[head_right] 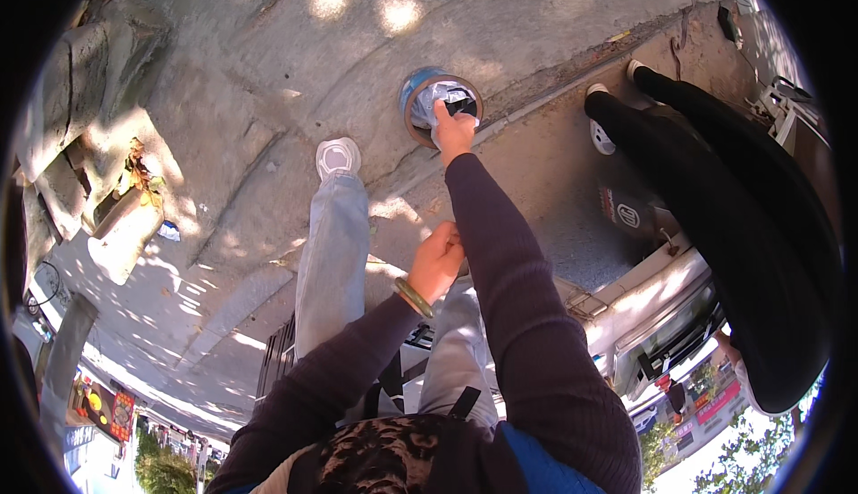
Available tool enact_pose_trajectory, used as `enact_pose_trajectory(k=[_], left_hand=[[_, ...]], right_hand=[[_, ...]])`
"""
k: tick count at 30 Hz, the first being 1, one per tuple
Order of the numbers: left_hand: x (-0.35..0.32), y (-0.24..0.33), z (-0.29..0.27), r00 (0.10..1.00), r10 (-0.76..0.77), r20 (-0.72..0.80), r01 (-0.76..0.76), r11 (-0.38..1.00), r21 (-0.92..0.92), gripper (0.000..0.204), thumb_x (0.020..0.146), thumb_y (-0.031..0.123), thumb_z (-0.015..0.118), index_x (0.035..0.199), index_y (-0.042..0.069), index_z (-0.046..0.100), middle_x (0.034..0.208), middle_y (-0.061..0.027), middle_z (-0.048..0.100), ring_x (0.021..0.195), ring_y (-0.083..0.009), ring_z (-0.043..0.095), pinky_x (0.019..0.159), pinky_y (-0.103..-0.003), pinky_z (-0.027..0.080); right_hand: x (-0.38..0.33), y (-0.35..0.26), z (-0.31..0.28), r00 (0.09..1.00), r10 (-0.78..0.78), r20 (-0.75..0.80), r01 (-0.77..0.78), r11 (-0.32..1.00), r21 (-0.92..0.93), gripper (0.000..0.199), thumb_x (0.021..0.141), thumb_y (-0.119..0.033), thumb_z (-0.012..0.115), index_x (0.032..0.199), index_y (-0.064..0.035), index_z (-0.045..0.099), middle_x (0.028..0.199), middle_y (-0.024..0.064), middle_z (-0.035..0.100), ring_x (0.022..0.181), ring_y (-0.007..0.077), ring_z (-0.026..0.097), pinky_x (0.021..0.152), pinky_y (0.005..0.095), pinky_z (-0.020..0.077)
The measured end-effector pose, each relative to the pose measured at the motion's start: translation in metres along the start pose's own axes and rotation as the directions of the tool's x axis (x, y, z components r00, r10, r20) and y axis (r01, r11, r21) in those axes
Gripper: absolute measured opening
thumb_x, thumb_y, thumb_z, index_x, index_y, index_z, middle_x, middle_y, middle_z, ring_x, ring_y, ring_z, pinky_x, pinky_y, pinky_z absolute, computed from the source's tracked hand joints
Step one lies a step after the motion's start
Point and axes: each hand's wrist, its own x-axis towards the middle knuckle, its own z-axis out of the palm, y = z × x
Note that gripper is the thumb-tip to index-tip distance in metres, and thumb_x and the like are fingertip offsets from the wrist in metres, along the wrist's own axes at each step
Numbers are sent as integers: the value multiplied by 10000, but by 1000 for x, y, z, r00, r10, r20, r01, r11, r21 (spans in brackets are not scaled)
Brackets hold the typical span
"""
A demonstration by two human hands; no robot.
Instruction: The person assembles a glass-topped table outdoors, positioning metal frame pieces and glass panels, then using a cordless drill to fasten screws into the frame. A second person assists by holding parts and handing tools.
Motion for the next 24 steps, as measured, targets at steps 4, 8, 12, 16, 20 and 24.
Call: enact_pose_trajectory(k=[4, 8, 12, 16, 20, 24], left_hand=[[4, 6, 4, 999, -8, -36, 9, 1000, 17, 193, 840, 64, 441, 1002, -10, 515, 861, -181, 628, 796, -339, 616, 718, -384, 473], [9, 1, 15, 993, 34, -117, -36, 999, -12, 181, 853, 60, 420, 999, -8, 503, 855, -217, 615, 820, -402, 589, 714, -403, 467], [8, 8, 24, 999, -5, -37, 7, 999, 50, 185, 854, 80, 440, 1004, -5, 509, 883, -248, 607, 868, -443, 566, 723, -437, 459], [6, -6, 29, 992, -111, 55, 100, 981, 166, 245, 854, 86, 467, 1071, -11, 525, 974, -246, 615, 971, -395, 568, 786, -417, 451], [4, -4, 31, 969, -181, 171, 145, 968, 205, 322, 872, 45, 465, 1178, -41, 513, 1101, -212, 622, 1086, -277, 579, 886, -321, 442], [4, -23, 42, 979, -138, 149, 126, 988, 90, 326, 869, 26, 452, 1179, -56, 510, 1106, -170, 626, 1047, -225, 587, 890, -301, 439]], right_hand=[[13, -3, 25, 896, -293, -334, 293, 955, -52, 393, 794, -343, 727, 729, -29, 500, 560, 12, 449, 470, 106, 437, 447, 257, 364], [13, -37, 37, 990, 98, -105, -83, 987, 140, 303, 786, -253, 744, 793, -31, 538, 605, 4, 467, 535, 115, 463, 466, 273, 350], [23, -18, 13, 983, -63, -172, 73, 996, 51, 275, 772, -235, 745, 770, -17, 576, 615, 23, 505, 541, 165, 483, 511, 299, 375], [-4, -6, 6, 799, -586, -134, 226, 499, -837, 307, 779, -274, 674, 960, -27, 685, 1112, 179, 574, 915, 353, 555, 809, 433, 454], [-14, -7, -6, 933, -357, -55, 163, 553, -817, 355, 842, -298, 593, 1060, -20, 631, 1242, 191, 486, 1063, 401, 499, 902, 458, 425], [7, -5, -5, 954, -300, 22, 184, 524, -831, 416, 864, -309, 538, 1152, -10, 525, 1181, 191, 525, 1017, 348, 546, 843, 444, 473]])
